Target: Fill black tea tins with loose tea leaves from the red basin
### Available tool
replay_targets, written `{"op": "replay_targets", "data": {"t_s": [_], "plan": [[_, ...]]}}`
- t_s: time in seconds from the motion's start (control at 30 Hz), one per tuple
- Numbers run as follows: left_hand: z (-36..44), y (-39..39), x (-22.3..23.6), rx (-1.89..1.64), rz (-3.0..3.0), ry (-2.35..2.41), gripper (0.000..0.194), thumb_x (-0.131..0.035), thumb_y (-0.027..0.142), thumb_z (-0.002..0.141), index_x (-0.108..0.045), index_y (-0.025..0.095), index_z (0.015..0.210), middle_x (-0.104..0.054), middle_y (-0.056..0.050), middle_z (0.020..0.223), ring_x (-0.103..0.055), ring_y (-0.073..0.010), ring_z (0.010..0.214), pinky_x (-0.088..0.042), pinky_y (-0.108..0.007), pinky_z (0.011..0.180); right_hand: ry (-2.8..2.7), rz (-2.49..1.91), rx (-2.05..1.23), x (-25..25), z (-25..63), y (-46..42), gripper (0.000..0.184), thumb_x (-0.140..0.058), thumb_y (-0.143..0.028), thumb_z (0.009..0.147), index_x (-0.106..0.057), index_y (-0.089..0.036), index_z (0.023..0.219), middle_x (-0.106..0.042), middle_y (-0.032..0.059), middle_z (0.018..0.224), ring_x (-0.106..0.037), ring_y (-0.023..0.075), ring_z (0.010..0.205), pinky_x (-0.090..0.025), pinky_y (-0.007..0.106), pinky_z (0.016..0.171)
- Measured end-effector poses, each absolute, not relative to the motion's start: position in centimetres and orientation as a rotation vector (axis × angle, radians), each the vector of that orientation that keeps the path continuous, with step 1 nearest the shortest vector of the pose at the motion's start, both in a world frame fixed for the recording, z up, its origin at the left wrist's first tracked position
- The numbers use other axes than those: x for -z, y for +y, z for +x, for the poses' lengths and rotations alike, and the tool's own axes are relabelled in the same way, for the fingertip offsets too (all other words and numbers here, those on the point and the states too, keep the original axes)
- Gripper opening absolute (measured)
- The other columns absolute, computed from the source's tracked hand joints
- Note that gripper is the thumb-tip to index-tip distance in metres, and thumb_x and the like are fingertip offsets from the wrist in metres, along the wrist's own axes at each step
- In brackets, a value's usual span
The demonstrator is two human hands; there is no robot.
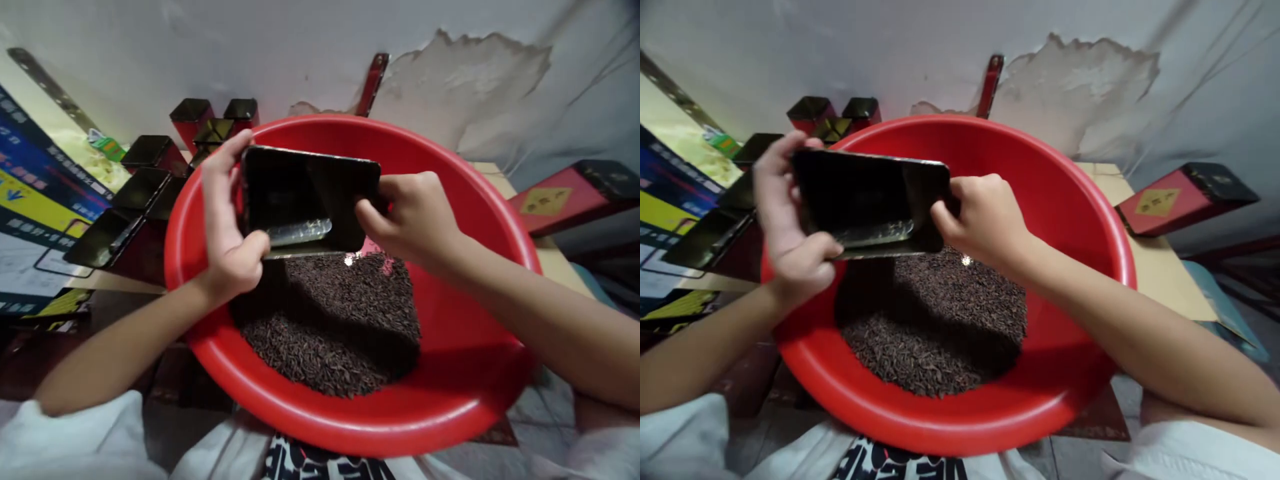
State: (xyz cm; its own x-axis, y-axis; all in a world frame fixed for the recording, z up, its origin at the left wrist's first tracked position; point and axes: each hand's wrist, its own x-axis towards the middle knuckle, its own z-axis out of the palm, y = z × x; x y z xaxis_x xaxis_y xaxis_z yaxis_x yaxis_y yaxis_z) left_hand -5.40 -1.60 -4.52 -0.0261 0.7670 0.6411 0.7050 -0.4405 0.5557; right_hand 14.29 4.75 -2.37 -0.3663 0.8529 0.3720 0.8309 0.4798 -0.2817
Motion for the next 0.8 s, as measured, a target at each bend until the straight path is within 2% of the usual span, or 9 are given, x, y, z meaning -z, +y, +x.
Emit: {"op": "replay_targets", "data": {"t_s": [0.07,0.17,0.23,0.33,0.4,0.5,0.6,0.67,0.8], "plan": [[-4.5,2.1,5.5,-1.467,2.257,1.504,0.07,-0.04,0.016,0.06,-0.031,0.013,0.129,-0.041,-0.012,0.136,-0.036,-0.0205,0.132,-0.029,-0.037,0.114,-2.162,-1.511,-0.014,3.9,15.6,6.4,0.03,-0.049,-0.024,0.075,-0.035,-0.019,0.049,-0.038,-0.0004,0.046,-0.028,0.0071,0.046,-0.024,0.028,0.052],[-3.9,7.8,8.3,-1.356,2.419,1.484,0.074,-0.038,0.017,0.059,-0.023,0.015,0.131,-0.04,-0.012,0.136,-0.037,-0.019,0.129,-0.033,-0.038,0.111,-2.103,-1.625,0.011,6.8,16.6,9.3,0.025,-0.044,-0.025,0.08,-0.051,-0.016,0.058,-0.053,0.0045,0.056,-0.038,0.01,0.051,-0.024,0.028,0.055],[-4.1,11.0,10.5,-1.194,2.567,1.457,0.075,-0.042,0.015,0.058,-0.025,0.011,0.131,-0.043,-0.015,0.134,-0.037,-0.0226,0.129,-0.03,-0.041,0.112,-2.121,-1.693,-0.037,9.0,16.9,10.9,0.027,-0.04,-0.026,0.083,-0.061,-0.014,0.07,-0.062,0.0088,0.067,-0.048,0.0131,0.058,-0.025,0.028,0.057],[-4.5,13.8,13.2,-0.92,2.713,1.388,0.077,-0.044,0.009,0.06,-0.025,0.008,0.135,-0.039,-0.02,0.138,-0.035,-0.0275,0.132,-0.028,-0.047,0.113,-2.181,-1.808,-0.129,11.7,17.0,12.2,0.034,-0.038,-0.03,0.086,-0.066,-0.011,0.082,-0.068,0.0138,0.08,-0.057,0.0181,0.069,-0.028,0.029,0.059],[-4.4,14.2,14.2,-0.797,2.749,1.396,0.074,-0.043,0.004,0.066,-0.027,0.009,0.138,-0.038,-0.02,0.139,-0.035,-0.0294,0.132,-0.032,-0.05,0.11,-2.196,-1.878,-0.207,12.8,17.1,12.5,0.035,-0.038,-0.031,0.086,-0.066,-0.011,0.085,-0.069,0.0153,0.085,-0.06,0.0205,0.075,-0.029,0.029,0.06],[-3.6,13.2,14.5,-0.728,2.869,1.439,0.061,-0.04,0.001,0.078,-0.036,0.014,0.137,-0.039,-0.019,0.141,-0.032,-0.0315,0.135,-0.028,-0.055,0.11,-2.172,-1.947,-0.322,13.4,17.2,12.3,0.035,-0.039,-0.03,0.085,-0.067,-0.01,0.09,-0.07,0.0172,0.091,-0.062,0.0223,0.079,-0.03,0.029,0.059],[-2.3,11.6,14.1,-0.382,3.152,1.025,0.047,-0.034,0.004,0.09,-0.048,0.022,0.131,-0.049,-0.011,0.136,-0.043,-0.0248,0.129,-0.034,-0.047,0.11,-2.169,-1.984,-0.396,13.3,17.2,12.1,0.037,-0.038,-0.029,0.085,-0.067,-0.008,0.093,-0.07,0.0187,0.093,-0.064,0.0231,0.08,-0.032,0.029,0.06],[-1.3,10.8,14.0,-0.092,3.197,0.903,0.041,-0.033,0.006,0.093,-0.053,0.018,0.126,-0.053,-0.013,0.132,-0.052,-0.0229,0.12,-0.043,-0.039,0.102,-2.2,-1.984,-0.437,13.2,17.1,11.9,0.038,-0.037,-0.03,0.085,-0.067,-0.008,0.094,-0.07,0.0191,0.094,-0.065,0.0239,0.082,-0.035,0.029,0.061],[-0.1,10.4,13.9,0.138,2.977,1.43,0.033,-0.04,0.01,0.093,-0.057,0.008,0.121,-0.057,-0.02,0.123,-0.061,-0.0273,0.103,-0.053,-0.038,0.082,-2.272,-1.989,-0.492,13.1,16.8,11.6,0.039,-0.038,-0.03,0.085,-0.066,-0.005,0.095,-0.069,0.0224,0.096,-0.066,0.0277,0.086,-0.039,0.03,0.064]]}}
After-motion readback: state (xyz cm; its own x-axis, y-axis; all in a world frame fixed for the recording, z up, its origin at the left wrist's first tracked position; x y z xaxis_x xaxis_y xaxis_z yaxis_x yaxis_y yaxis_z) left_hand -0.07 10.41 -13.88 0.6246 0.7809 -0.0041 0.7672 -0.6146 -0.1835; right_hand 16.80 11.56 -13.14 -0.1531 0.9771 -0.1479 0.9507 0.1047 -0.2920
